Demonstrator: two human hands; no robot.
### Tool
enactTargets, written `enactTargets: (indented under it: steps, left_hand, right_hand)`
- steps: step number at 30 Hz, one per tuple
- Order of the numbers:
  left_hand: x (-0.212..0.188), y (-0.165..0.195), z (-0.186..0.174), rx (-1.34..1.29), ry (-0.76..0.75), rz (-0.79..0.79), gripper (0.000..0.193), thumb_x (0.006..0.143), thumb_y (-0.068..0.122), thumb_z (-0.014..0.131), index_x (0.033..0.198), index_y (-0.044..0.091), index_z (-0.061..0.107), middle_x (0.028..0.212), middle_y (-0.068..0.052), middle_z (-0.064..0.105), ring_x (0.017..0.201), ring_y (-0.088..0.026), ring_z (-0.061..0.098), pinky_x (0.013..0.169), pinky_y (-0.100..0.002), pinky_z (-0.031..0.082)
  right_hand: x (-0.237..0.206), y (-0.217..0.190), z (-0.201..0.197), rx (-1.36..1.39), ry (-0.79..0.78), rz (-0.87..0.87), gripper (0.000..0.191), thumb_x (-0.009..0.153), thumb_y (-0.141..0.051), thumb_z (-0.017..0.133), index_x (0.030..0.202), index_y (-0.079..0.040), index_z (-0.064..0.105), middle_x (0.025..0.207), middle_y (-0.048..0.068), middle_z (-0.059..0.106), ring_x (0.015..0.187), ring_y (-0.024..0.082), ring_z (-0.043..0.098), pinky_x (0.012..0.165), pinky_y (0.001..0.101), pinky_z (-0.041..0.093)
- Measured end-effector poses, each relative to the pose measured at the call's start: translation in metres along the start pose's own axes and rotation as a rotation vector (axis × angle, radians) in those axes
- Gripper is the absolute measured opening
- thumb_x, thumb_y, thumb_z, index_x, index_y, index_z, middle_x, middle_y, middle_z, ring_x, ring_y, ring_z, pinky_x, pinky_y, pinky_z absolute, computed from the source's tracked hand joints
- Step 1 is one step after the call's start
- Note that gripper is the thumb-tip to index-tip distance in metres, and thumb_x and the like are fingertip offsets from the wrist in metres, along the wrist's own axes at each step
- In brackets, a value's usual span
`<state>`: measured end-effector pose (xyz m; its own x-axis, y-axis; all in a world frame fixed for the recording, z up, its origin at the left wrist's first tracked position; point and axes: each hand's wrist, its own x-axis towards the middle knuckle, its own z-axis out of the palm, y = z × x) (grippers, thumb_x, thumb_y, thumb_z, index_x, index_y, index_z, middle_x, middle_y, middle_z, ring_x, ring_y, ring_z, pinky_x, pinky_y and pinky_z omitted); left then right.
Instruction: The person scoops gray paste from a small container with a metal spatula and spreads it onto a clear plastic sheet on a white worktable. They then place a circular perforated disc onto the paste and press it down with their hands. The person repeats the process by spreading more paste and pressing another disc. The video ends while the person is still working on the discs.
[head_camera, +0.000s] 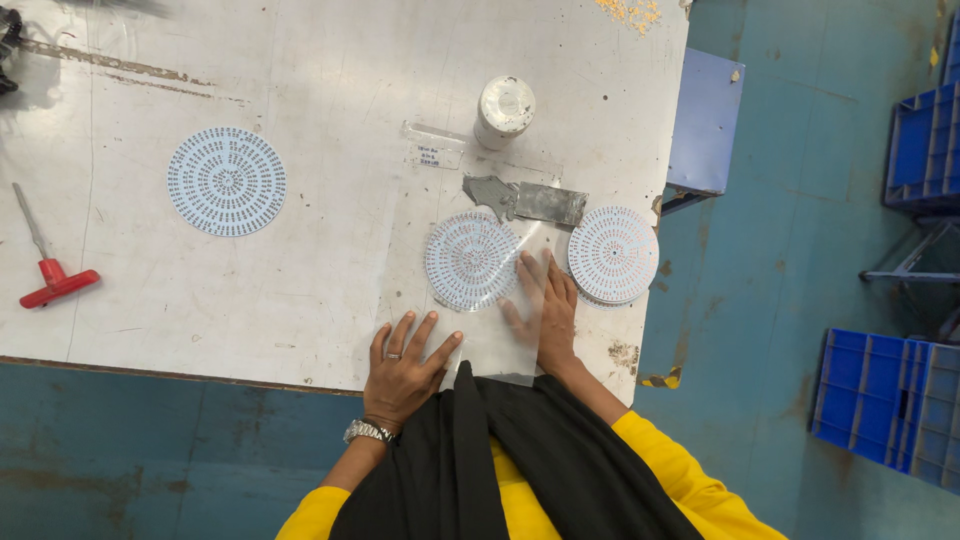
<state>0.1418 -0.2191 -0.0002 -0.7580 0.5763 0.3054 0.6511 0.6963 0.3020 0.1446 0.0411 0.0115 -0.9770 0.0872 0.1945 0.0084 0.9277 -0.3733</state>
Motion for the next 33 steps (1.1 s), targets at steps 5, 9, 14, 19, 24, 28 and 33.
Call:
enactTargets:
  steps: [5,9,14,19,24,28,33]
  left_hand:
    - [0.000,0.000,-0.001,0.011,-0.003,0.005,0.049,0.089,0.037,0.071,0.138,0.037,0.062,0.147,-0.006,0.055,0.138,-0.029,0.044,0.114,-0.052,0.033]
    - [0.001,0.001,-0.003,-0.002,-0.006,0.002,0.050,0.089,0.036,0.071,0.138,0.037,0.062,0.146,-0.005,0.055,0.139,-0.029,0.044,0.114,-0.053,0.033]
    - [0.003,0.001,-0.006,-0.013,-0.011,-0.005,0.049,0.089,0.035,0.070,0.137,0.036,0.062,0.146,-0.005,0.055,0.139,-0.029,0.044,0.114,-0.052,0.032]
    - [0.005,0.003,-0.009,-0.016,-0.019,-0.011,0.047,0.090,0.036,0.070,0.137,0.036,0.063,0.146,-0.005,0.056,0.139,-0.029,0.044,0.114,-0.052,0.032]
    - [0.004,0.003,-0.009,-0.004,-0.027,-0.012,0.047,0.091,0.037,0.070,0.137,0.036,0.063,0.145,-0.005,0.056,0.139,-0.029,0.044,0.114,-0.052,0.033]
    - [0.004,0.002,-0.006,-0.005,-0.016,-0.009,0.047,0.090,0.037,0.070,0.137,0.037,0.063,0.145,-0.005,0.056,0.138,-0.029,0.044,0.113,-0.052,0.033]
    - [0.003,0.002,-0.005,-0.006,-0.018,-0.006,0.047,0.090,0.037,0.070,0.136,0.037,0.063,0.145,-0.005,0.056,0.138,-0.029,0.044,0.114,-0.052,0.033]
  right_hand:
    - [0.005,-0.005,0.000,-0.005,-0.035,0.064,0.082,0.088,-0.041,0.070,0.151,0.003,0.045,0.164,0.017,0.035,0.156,0.036,0.023,0.120,0.0493,0.021]
    - [0.008,-0.006,-0.002,-0.046,-0.069,0.067,0.081,0.088,-0.042,0.070,0.151,0.001,0.045,0.165,0.015,0.036,0.156,0.036,0.023,0.120,0.0485,0.020]
    - [0.008,-0.007,-0.004,-0.028,-0.070,0.064,0.082,0.087,-0.041,0.070,0.153,-0.001,0.045,0.164,0.015,0.036,0.155,0.036,0.022,0.120,0.0490,0.020]
    - [0.008,-0.004,-0.005,-0.017,-0.076,0.040,0.080,0.087,-0.041,0.069,0.152,-0.001,0.045,0.164,0.016,0.036,0.156,0.037,0.022,0.119,0.0492,0.019]
    - [0.007,0.003,0.001,-0.050,-0.058,0.023,0.077,0.090,-0.042,0.066,0.153,-0.003,0.046,0.164,0.015,0.038,0.156,0.035,0.024,0.118,0.0480,0.021]
    - [0.006,0.006,0.004,-0.014,-0.028,0.017,0.076,0.092,-0.044,0.066,0.154,-0.003,0.047,0.164,0.015,0.038,0.156,0.036,0.025,0.119,0.0482,0.021]
    - [0.008,-0.001,0.008,-0.058,0.017,0.051,0.070,0.090,-0.047,0.069,0.147,-0.008,0.055,0.162,0.014,0.040,0.154,0.036,0.028,0.118,0.0480,0.022]
